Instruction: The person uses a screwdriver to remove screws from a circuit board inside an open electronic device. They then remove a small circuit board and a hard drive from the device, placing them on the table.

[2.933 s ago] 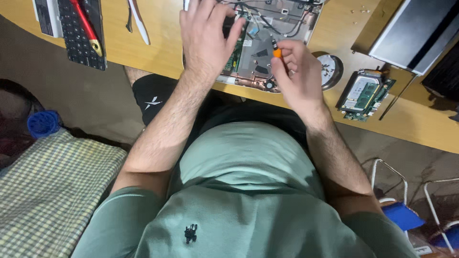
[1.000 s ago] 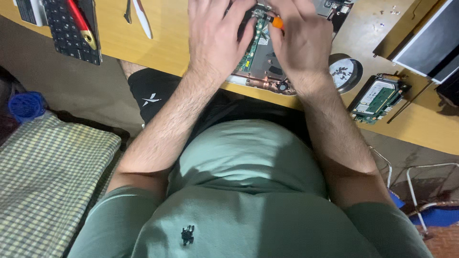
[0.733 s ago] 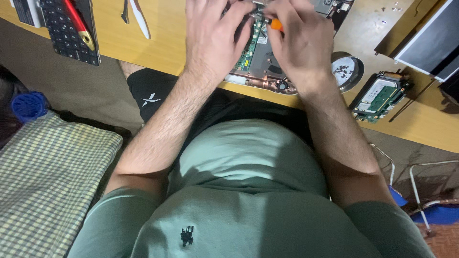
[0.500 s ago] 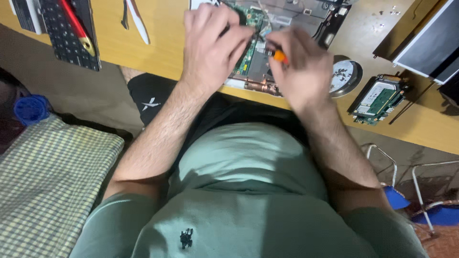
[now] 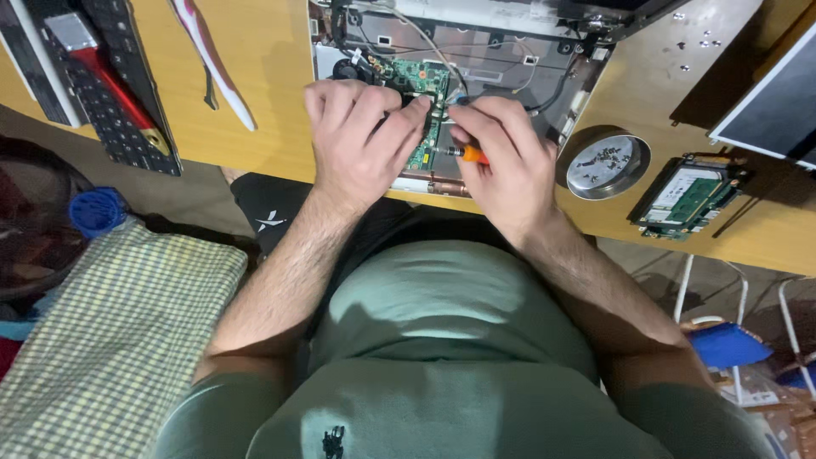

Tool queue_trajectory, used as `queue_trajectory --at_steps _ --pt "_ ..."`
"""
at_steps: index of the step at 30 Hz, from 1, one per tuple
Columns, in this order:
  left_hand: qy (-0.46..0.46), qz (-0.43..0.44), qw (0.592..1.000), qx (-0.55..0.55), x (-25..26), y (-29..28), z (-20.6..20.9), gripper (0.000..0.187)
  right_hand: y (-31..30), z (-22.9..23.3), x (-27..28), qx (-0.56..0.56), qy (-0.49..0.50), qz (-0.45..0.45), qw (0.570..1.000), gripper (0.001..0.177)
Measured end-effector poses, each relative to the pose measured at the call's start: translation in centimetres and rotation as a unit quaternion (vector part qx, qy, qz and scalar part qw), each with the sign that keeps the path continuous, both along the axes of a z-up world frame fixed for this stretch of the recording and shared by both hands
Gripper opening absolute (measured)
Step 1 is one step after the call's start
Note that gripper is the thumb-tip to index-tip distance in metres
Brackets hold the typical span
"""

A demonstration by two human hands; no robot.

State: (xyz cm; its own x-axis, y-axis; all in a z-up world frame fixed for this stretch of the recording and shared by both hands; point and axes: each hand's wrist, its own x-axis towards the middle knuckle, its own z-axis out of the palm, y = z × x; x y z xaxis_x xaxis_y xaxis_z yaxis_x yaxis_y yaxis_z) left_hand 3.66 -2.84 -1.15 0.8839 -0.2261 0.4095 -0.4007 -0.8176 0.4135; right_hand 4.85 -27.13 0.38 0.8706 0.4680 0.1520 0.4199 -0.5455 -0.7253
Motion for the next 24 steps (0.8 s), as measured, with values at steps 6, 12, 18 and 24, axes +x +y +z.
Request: queue_trajectory --at_steps 6,12,18,24 --pt "0.025 -0.005 1.0 0.01 1.0 0.4 0.3 0.013 -0.8 -1.0 -1.2 0.082 0.017 0.002 0.996 0.02" --pt "0.063 -0.021 0.998 0.014 1.9 0.6 1.5 0.007 -2.0 -2.3 -3.0 0.123 -0.005 0.04 0.992 0.007" --pt "0.102 -0.033 0.994 0.014 2.4 0.7 2.2 0.005 -2.0 -1.0 -2.4 0.088 0.0 0.07 0.994 0.014" --pt "0.089 -0.044 0.994 0.049 2.5 0.6 2.3 0.007 -1.7 -1.4 -2.1 0.111 -0.022 0.079 0.99 0.015"
